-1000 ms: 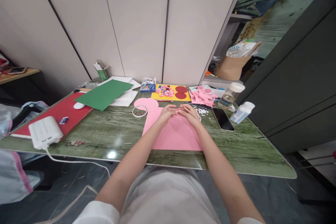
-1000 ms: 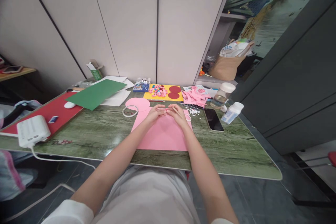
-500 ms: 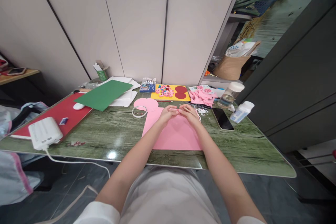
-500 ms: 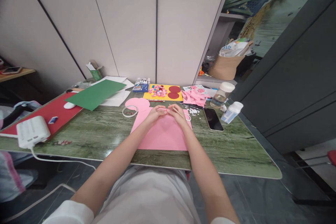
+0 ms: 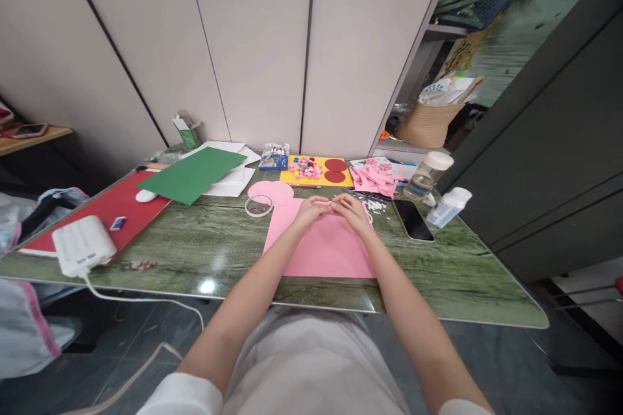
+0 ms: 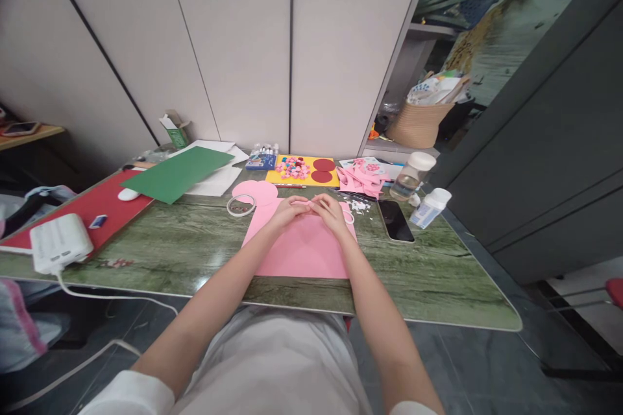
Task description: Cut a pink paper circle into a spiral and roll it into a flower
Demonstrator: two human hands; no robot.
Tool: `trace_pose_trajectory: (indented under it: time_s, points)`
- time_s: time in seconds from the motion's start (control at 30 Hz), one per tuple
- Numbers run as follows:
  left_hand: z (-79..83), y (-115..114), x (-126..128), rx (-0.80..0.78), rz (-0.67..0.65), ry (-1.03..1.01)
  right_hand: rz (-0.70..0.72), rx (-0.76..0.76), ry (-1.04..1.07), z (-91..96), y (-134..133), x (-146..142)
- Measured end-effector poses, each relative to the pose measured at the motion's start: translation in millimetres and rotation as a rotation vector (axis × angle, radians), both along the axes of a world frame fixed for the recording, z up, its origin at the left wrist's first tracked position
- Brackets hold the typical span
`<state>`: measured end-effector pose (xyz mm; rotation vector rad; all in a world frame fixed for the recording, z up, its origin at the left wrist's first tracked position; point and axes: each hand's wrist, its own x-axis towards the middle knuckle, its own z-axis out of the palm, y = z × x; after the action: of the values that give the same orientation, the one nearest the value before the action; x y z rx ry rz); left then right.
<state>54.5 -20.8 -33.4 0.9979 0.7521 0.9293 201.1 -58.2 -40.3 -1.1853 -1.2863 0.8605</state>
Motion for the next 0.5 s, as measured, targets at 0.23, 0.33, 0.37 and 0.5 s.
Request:
trace_pose_trajectory:
  time_s: [0.23,0.33,0.37,0.5]
  points:
    - [-1.4,-0.3,1.5,0.004,-0.009,0.018,-0.028,0.011,-0.066,1.2,1.1,1.9]
    - [-2.4,0.9,1.2,0.007,-0.009,0.022,-0.016,0.006,-0.059,0.5,0.7,2.7]
    - [-2.8,1.1,1.2,0.007,-0.01,0.023,-0.013,0.003,-0.052,0.0,1.0,2.9]
    - [-4.8,1.6,1.8,0.006,-0.024,0.018,0.004,-0.021,-0.002,-1.3,2.5,3.4]
